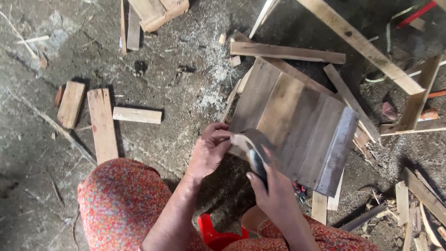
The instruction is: Hammering nails into wooden boards to assemble a structure.
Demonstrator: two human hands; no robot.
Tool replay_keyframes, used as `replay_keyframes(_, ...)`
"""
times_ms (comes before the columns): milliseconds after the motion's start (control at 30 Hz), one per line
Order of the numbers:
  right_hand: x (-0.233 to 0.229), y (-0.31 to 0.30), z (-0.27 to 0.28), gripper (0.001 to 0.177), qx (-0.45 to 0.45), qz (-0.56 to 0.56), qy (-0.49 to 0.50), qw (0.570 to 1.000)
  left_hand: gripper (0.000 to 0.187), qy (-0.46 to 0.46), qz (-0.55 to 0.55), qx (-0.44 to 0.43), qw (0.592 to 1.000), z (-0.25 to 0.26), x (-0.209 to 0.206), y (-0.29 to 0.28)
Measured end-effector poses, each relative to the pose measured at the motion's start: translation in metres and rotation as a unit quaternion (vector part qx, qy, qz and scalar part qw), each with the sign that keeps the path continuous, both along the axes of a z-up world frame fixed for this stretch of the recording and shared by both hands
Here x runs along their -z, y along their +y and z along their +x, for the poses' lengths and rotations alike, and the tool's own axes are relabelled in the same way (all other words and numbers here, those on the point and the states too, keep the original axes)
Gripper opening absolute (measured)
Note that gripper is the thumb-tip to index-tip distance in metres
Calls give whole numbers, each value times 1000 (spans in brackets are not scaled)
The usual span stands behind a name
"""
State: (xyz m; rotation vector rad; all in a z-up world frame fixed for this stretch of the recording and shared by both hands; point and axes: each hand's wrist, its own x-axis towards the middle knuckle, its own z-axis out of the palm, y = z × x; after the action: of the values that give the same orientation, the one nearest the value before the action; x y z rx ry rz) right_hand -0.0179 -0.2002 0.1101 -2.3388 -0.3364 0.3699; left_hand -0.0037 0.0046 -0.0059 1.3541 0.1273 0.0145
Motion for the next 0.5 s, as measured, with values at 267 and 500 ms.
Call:
replay_keyframes(267, -27, 2, -1, 61, -20, 58, -58, 996, 22, -41, 40, -4, 998, 1, 0, -2)
replay_keyframes(500, -12, 1, 4, 42, -19, -10, 80, 997, 20, -3, -16, -11, 1000, 4, 2, -1)
